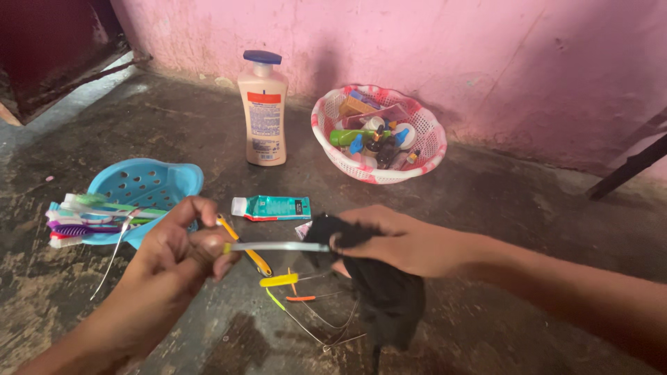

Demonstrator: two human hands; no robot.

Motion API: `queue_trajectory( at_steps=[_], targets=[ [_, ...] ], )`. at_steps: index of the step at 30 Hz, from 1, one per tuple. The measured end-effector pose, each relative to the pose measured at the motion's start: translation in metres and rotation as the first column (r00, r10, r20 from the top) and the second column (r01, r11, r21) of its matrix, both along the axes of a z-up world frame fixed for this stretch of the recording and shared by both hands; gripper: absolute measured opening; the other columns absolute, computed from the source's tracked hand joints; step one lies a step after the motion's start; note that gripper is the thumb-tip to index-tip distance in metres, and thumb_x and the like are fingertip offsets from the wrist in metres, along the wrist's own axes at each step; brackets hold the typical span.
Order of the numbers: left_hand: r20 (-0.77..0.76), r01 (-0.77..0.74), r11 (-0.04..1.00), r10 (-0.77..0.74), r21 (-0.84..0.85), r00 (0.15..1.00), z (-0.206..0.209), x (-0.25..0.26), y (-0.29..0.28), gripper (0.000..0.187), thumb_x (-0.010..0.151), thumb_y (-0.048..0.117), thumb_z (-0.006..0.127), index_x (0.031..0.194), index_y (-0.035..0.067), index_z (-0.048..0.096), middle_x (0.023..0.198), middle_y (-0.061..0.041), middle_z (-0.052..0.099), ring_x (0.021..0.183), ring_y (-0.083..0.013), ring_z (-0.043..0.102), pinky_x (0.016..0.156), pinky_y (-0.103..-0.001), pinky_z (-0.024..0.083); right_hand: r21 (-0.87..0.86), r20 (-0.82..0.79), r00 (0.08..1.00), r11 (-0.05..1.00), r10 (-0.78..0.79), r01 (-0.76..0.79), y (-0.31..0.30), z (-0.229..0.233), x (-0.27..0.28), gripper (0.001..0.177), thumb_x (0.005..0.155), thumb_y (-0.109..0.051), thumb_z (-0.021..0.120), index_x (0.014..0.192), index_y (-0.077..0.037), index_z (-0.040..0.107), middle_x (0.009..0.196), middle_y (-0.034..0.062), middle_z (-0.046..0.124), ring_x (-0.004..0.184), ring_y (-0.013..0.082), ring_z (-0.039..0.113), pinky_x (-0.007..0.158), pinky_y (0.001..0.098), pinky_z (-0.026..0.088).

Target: The person wipes several personal care items with a dark cloth, including toothbrushes, dental floss, a toothpaste tube, a small packet, a utility knife, and a lotion bottle. The items are then placed into a blue basket or a white basket.

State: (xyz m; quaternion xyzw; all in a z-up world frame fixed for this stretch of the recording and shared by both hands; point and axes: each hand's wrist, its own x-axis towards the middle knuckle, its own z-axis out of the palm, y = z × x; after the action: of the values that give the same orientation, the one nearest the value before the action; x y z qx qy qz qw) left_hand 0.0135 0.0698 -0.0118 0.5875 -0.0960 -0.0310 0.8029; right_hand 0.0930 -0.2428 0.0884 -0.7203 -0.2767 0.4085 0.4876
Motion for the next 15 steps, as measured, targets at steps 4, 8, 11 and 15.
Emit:
queue_trajectory(
  at_steps=[4,8,11,15],
  targets=[
    [-0.108,0.170,0.980,-0.182,-0.107,0.977,-0.014,0.000,0.004,0.035,0.085,0.003,0.062,0.117,0.006,0.050,0.091,-0.009,0.059,0.085,-0.0181,0.056,0.086,-0.033,0.045,0.104,0.002,1.000,0.994,0.011,-0.011,0.000,-0.001,-0.004,0.021,0.102,-0.025,0.053,0.111,-0.009,0.064,0.092,-0.0024,0.069,0.086,0.0057,0.061,0.077,0.0251,0.051],
    [-0.061,0.139,0.873,-0.125,0.469,0.990,0.018,-0.007,-0.022,0.031,0.106,0.041,0.049,0.104,0.015,0.065,0.093,0.000,0.062,0.095,-0.0056,0.062,0.090,-0.023,0.045,0.103,0.160,0.987,0.995,-0.003,-0.013,0.009,0.001,-0.017,0.019,0.101,-0.024,0.058,0.106,-0.006,0.064,0.089,-0.0039,0.065,0.084,0.0045,0.059,0.074,0.0242,0.051],
    [-0.051,0.108,0.930,-0.097,0.351,0.994,0.048,-0.008,-0.062,0.040,0.106,0.041,0.052,0.084,0.010,0.063,0.080,0.002,0.055,0.080,-0.0086,0.051,0.077,-0.027,0.042,0.137,0.175,0.982,0.990,-0.064,0.040,0.020,0.000,-0.021,0.023,0.103,-0.027,0.056,0.102,-0.005,0.064,0.085,-0.0042,0.063,0.079,0.0046,0.059,0.070,0.0242,0.051],
    [-0.259,-0.159,0.985,0.170,0.061,0.951,0.071,-0.001,-0.061,0.042,0.103,0.036,0.058,0.073,0.007,0.053,0.067,0.001,0.043,0.062,-0.0126,0.036,0.061,-0.033,0.033,0.135,0.117,0.991,0.990,-0.062,0.046,0.017,0.003,-0.017,0.025,0.104,-0.027,0.057,0.100,-0.003,0.063,0.083,-0.0035,0.061,0.074,0.0059,0.055,0.065,0.0252,0.046]
  ],
)
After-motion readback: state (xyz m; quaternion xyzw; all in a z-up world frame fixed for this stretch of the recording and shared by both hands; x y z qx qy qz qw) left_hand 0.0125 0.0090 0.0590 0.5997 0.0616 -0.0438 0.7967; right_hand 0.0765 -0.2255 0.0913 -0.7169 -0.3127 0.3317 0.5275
